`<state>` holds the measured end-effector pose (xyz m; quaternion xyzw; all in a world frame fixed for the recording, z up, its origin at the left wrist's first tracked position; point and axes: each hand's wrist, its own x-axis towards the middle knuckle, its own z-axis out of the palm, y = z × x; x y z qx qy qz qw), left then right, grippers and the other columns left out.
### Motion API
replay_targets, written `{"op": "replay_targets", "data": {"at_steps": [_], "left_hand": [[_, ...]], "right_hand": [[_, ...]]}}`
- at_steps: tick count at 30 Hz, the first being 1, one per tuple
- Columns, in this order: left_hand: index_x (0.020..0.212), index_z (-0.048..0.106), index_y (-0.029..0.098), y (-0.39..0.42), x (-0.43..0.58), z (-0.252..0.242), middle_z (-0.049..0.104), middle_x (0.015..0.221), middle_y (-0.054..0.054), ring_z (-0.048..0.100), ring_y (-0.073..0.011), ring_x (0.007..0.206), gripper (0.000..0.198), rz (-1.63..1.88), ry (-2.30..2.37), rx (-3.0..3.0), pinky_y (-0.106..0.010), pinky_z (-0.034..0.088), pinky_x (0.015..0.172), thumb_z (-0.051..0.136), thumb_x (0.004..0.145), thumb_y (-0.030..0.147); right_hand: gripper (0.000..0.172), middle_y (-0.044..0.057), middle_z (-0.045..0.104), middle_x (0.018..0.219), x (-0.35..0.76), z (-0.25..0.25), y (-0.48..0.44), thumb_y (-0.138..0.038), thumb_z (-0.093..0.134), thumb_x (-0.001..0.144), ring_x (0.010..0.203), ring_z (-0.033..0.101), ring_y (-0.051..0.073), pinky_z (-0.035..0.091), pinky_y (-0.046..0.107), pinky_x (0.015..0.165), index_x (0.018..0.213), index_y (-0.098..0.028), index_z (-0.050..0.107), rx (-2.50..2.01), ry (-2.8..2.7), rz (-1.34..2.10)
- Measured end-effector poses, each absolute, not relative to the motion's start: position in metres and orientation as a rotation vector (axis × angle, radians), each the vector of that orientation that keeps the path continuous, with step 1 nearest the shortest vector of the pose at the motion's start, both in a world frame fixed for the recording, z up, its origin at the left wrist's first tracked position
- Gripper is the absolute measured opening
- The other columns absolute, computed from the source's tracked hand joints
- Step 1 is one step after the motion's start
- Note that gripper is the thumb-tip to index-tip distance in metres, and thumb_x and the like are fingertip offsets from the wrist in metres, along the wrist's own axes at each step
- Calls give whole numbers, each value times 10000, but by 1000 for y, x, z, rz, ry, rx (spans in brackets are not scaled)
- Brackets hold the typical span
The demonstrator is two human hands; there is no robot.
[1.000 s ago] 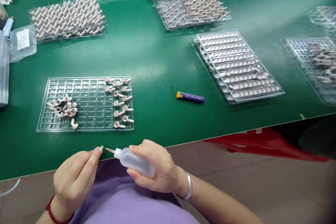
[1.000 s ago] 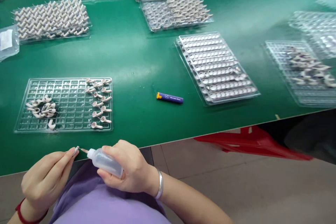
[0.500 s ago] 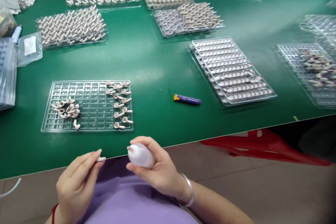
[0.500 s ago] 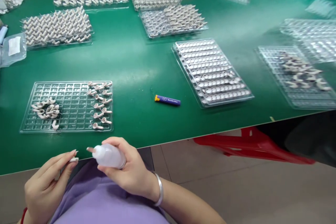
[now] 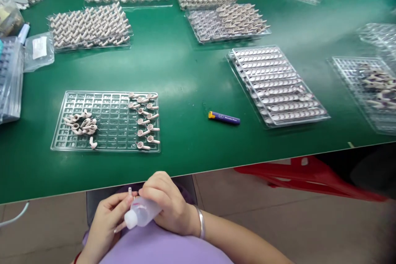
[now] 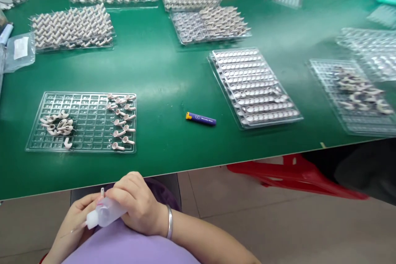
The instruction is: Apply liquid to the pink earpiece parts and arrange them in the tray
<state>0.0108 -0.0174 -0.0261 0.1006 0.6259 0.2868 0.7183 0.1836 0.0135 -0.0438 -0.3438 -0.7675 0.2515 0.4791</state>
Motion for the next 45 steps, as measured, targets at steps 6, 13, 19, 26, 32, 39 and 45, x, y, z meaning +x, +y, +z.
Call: {"op": "replay_targets", "data": {"at_steps": [6,13,19,26,32,39,45], "left_hand": [[653,744,121,-10,17,-25,602,547,-21,406,-69,471,498,633,1435,209,-197,320,466,882,427,542],[745,768,126,-14,13,-37,591,527,-13,375,-63,431,501,600,1405,212,-205,323,449,868,481,540],[707,762,145,-10,14,-32,492,461,28,398,-71,463,409,613,1384,234,-191,355,468,883,496,475],[684,745,133,2,11,-23,602,595,-15,432,-81,534,338,573,1318,350,-186,355,490,830,620,454],[675,744,132,4,9,-20,626,612,-31,456,-96,568,319,542,1308,352,-186,373,513,827,623,435],[662,747,132,6,13,-19,639,625,-39,475,-103,578,311,566,1304,307,-185,395,515,852,585,414],[658,755,130,9,16,-17,673,665,-59,490,-109,584,339,602,1331,305,-186,409,513,877,522,415]], "right_hand": [[239,63,674,835,183,-49,8,-107,506,911,709,608,190,500,341,661,1130,-194,544,-888,-1867,653],[225,65,686,829,182,-49,9,-102,518,911,718,627,192,517,341,659,1114,-192,553,-894,-1846,660],[212,76,689,831,183,-50,9,-95,528,903,729,618,193,517,344,669,1097,-172,561,-876,-1840,678],[210,79,691,820,183,-49,11,-84,543,899,743,633,197,516,344,698,1094,-159,556,-849,-1851,685],[219,69,692,821,183,-53,10,-91,517,909,738,632,188,516,337,691,1113,-165,550,-858,-1865,659],[220,86,688,818,184,-48,10,-87,492,913,737,617,199,521,350,679,1117,-153,541,-851,-1877,646],[252,92,691,841,184,-48,10,-77,491,903,760,611,212,523,366,690,1136,-162,537,-863,-1897,634]]}}
